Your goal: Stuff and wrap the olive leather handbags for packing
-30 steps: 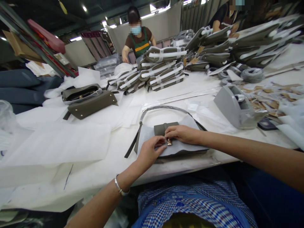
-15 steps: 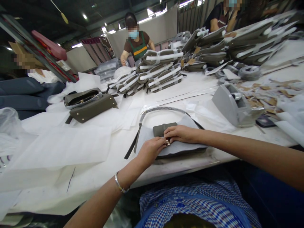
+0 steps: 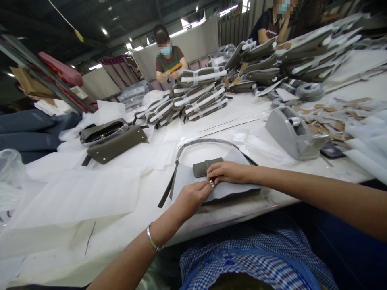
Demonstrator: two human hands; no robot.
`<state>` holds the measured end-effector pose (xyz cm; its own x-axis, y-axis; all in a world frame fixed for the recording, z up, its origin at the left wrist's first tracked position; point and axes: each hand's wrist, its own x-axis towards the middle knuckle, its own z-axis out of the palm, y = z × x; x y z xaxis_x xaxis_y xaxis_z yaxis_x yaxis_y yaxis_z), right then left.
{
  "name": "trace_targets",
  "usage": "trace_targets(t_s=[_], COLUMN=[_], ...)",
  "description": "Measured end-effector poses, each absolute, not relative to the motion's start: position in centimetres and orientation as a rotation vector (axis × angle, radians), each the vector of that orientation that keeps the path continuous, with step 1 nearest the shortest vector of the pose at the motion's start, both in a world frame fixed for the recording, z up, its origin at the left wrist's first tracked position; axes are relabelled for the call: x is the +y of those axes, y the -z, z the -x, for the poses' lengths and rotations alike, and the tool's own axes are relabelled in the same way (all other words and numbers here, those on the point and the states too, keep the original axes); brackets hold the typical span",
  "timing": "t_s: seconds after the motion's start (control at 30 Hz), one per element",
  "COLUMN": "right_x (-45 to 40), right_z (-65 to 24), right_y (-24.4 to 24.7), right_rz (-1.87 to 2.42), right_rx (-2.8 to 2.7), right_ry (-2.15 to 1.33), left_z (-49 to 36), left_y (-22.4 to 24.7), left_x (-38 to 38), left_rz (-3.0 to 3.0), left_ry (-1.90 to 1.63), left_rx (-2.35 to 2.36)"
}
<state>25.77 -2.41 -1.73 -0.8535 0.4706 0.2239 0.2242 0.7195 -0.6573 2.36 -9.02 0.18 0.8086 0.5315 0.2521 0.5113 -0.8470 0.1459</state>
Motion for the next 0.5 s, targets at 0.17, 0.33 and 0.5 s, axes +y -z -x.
trace_targets(t_s=[0.17,0.33,0.5], right_x=[-2.3,-2.4,-2.5], right_z=[-25.8,-26.0,-26.0], right_y=[1.8,1.8,1.6], right_rz=[0.543,0.563,0.555], right_rx=[-2.562,-2.582,-2.579], right_ry=[-0.868,-0.854,-0.865], left_z=[-3.0,-3.5,-3.9], left_y=[-0.4,-1.0,-1.0], left_x=[-8.9,-8.4,-8.1], left_rz=[-2.902,-2.896,-2.947], left_ry=[-0.448,-0.413,-0.365], left_rx=[0.98,1.062,1.081])
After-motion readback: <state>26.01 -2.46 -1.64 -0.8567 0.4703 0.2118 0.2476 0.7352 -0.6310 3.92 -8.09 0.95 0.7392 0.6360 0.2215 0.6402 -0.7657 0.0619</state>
